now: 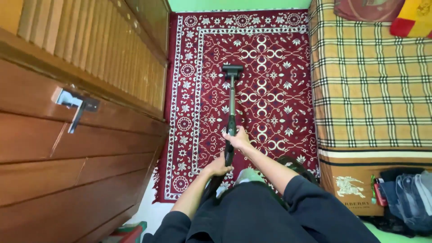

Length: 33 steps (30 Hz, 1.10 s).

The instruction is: Vacuuming a red patterned rug in a bedroom using a canister vacuum cleaner.

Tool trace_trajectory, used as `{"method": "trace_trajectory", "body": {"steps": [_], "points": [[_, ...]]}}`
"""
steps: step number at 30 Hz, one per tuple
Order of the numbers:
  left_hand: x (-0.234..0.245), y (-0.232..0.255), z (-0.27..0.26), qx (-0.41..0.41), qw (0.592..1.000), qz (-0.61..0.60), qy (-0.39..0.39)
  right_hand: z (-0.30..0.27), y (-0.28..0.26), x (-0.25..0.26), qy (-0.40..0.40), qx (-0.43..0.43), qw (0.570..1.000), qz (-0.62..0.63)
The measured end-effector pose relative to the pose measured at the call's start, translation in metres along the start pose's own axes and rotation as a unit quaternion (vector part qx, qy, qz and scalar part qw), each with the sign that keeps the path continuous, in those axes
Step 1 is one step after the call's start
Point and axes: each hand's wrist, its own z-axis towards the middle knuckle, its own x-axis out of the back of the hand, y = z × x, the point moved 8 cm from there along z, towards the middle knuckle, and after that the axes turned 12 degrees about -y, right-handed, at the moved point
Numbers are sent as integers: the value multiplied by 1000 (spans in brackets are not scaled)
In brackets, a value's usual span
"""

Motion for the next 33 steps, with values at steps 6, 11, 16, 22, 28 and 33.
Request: {"method": "trace_trajectory", "body": {"steps": [6,11,16,22,28,33], "points": [[-16,-5,9,35,999,16,-39,-1,7,0,-22,-13,1000,-12],[-25,20,-45,21,996,36,-80,-23,24,-13,-32,-12,999,-10],[-29,58,-143,6,986,81,-146,-44,57,-61,-41,-28,999,6],[-84,-3,-225,38,980,77,-177,-113,87,-146,-91,-26,984,153],[-140,-112,-237,20,986,-29,-166,-192,76,-198,-199,-88,942,256],[-141,-118,-250,54,986,-62,-144,-186,78,-208,-189,-70,946,253]]}}
